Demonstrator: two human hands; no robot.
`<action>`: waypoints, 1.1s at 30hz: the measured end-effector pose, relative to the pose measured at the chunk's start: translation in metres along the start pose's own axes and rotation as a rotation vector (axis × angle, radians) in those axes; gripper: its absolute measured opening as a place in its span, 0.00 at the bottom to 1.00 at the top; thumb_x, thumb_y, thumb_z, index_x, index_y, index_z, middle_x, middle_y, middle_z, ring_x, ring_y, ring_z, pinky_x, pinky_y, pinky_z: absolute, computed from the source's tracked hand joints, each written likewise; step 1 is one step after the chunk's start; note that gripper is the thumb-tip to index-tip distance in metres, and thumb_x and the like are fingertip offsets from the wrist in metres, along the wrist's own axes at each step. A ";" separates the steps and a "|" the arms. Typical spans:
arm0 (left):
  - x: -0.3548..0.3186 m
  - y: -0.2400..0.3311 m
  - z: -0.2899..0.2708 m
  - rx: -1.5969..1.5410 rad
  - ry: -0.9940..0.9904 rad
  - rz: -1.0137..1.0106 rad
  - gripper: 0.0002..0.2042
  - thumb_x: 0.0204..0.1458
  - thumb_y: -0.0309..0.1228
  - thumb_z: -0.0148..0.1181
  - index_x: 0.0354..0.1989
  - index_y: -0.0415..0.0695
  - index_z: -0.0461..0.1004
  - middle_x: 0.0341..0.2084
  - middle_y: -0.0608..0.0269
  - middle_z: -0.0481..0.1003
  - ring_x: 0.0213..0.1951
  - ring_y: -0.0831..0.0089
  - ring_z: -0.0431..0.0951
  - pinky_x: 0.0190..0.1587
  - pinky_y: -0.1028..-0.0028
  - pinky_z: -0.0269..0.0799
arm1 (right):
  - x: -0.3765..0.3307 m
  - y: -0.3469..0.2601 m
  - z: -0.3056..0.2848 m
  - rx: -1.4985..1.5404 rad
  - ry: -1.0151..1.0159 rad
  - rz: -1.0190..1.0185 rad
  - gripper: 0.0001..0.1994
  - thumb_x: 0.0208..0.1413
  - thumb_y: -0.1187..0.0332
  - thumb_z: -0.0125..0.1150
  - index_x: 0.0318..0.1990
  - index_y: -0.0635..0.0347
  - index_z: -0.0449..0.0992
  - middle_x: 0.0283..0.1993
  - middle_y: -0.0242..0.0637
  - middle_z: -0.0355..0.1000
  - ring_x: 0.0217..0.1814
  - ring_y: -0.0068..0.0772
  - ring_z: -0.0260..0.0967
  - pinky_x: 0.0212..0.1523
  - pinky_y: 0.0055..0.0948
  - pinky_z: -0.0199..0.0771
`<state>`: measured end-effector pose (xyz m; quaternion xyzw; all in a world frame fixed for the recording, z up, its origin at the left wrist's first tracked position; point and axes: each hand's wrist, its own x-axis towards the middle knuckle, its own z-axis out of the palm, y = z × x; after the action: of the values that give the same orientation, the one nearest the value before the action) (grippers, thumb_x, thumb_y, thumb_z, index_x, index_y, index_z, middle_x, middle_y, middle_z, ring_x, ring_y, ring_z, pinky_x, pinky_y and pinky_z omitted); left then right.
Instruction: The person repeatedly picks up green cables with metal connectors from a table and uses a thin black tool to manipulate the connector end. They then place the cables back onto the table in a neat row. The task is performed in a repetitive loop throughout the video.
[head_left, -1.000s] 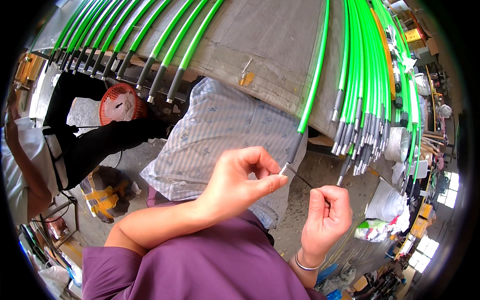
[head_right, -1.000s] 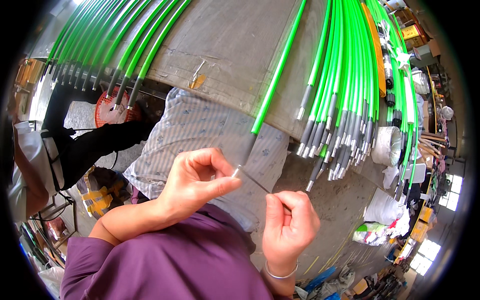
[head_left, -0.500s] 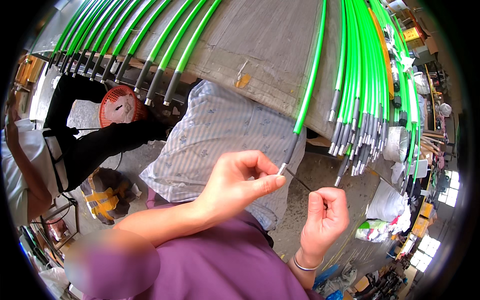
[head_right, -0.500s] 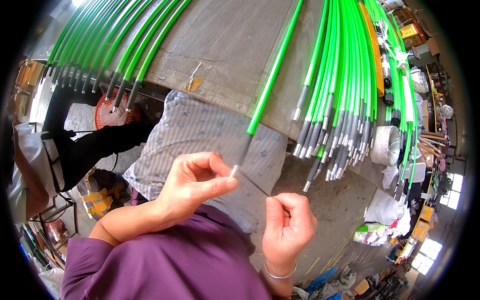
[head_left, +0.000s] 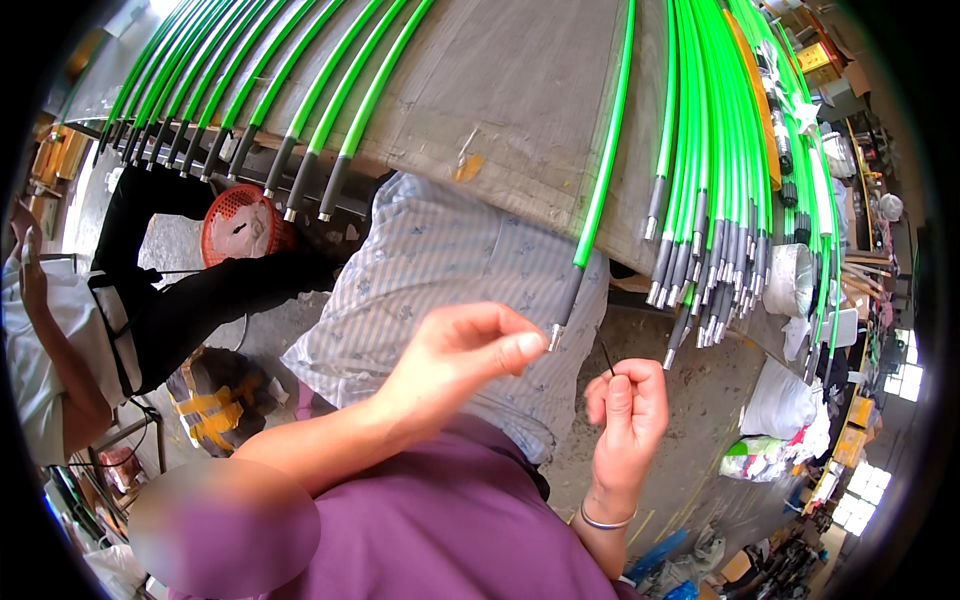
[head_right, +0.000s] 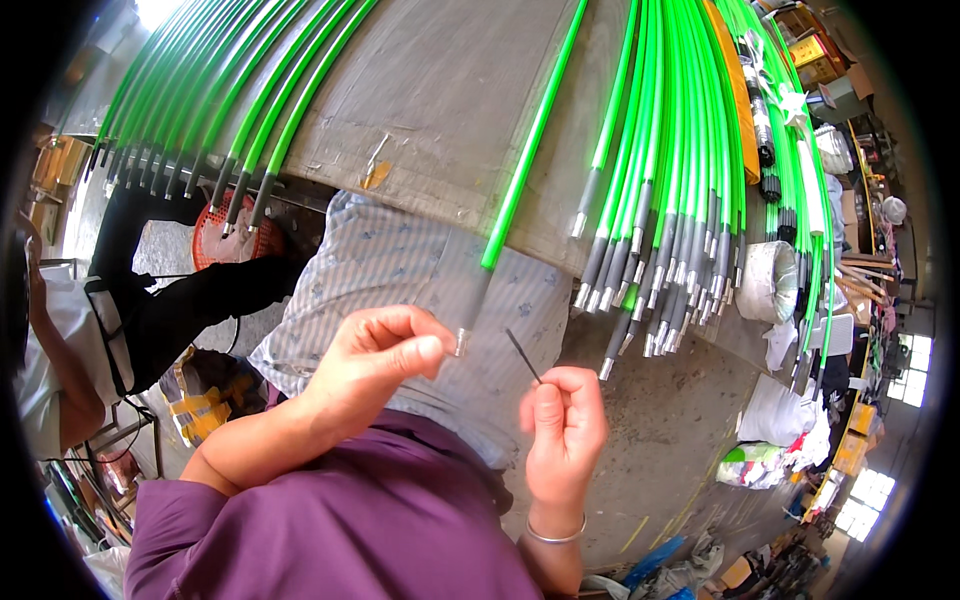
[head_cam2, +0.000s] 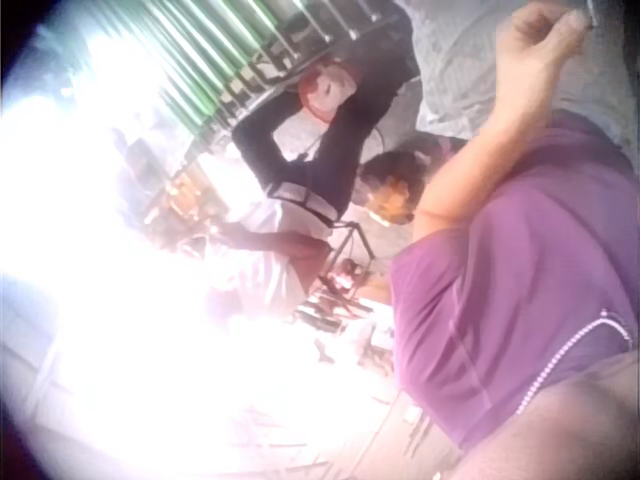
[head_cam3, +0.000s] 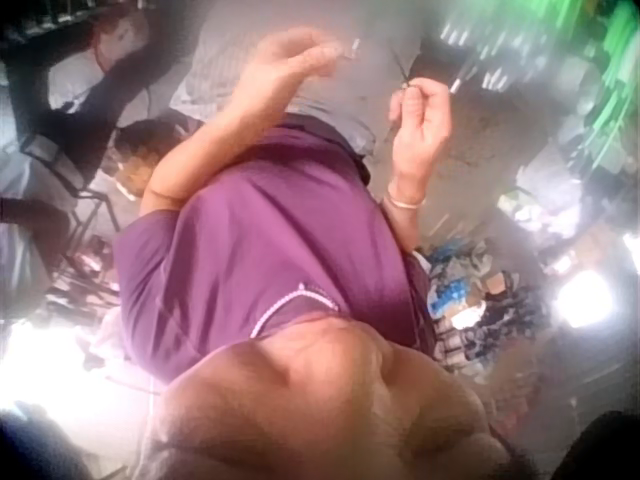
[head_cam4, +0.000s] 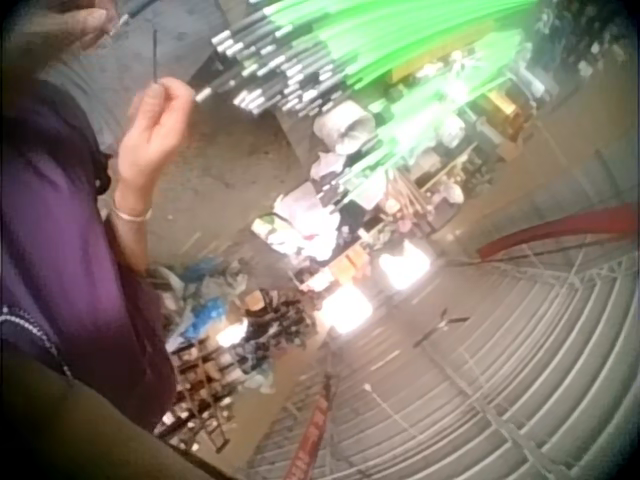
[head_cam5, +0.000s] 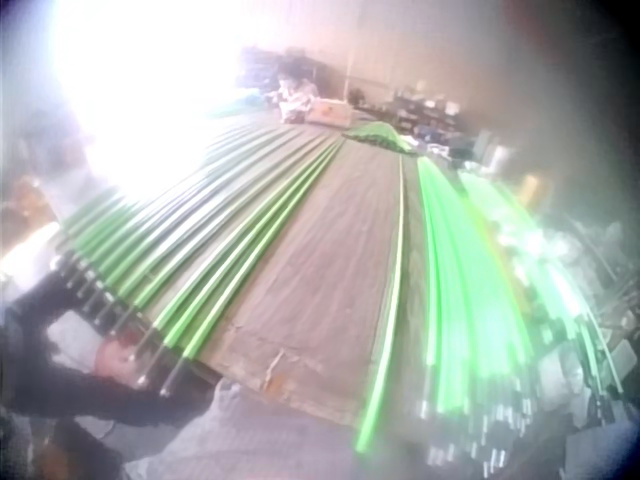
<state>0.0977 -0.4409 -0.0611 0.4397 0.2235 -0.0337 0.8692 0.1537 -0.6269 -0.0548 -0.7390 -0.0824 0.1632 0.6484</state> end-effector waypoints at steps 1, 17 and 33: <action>0.003 -0.002 -0.005 0.011 0.017 0.020 0.10 0.52 0.33 0.58 0.33 0.38 0.74 0.27 0.66 0.74 0.32 0.81 0.69 0.39 0.80 0.64 | 0.001 0.005 0.001 0.104 -0.019 0.020 0.05 0.59 0.71 0.50 0.34 0.64 0.66 0.25 0.31 0.67 0.25 0.17 0.60 0.29 0.17 0.60; 0.041 0.011 0.021 -0.226 -0.229 0.093 0.10 0.50 0.28 0.60 0.39 0.38 0.73 0.29 0.64 0.74 0.34 0.77 0.72 0.43 0.76 0.64 | -0.004 0.004 0.038 0.475 -0.172 0.058 0.09 0.54 0.70 0.58 0.38 0.64 0.67 0.31 0.26 0.64 0.28 0.11 0.55 0.27 0.14 0.55; 0.024 0.002 0.027 -0.207 -0.022 0.300 0.09 0.52 0.27 0.57 0.40 0.37 0.72 0.29 0.64 0.74 0.31 0.79 0.72 0.38 0.77 0.65 | -0.004 -0.004 0.052 0.099 0.056 -0.090 0.08 0.58 0.69 0.52 0.30 0.63 0.70 0.22 0.23 0.63 0.23 0.12 0.54 0.25 0.16 0.56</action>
<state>0.1295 -0.4573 -0.0555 0.3759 0.1483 0.1146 0.9075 0.1326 -0.5789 -0.0561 -0.7059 -0.0891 0.1171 0.6929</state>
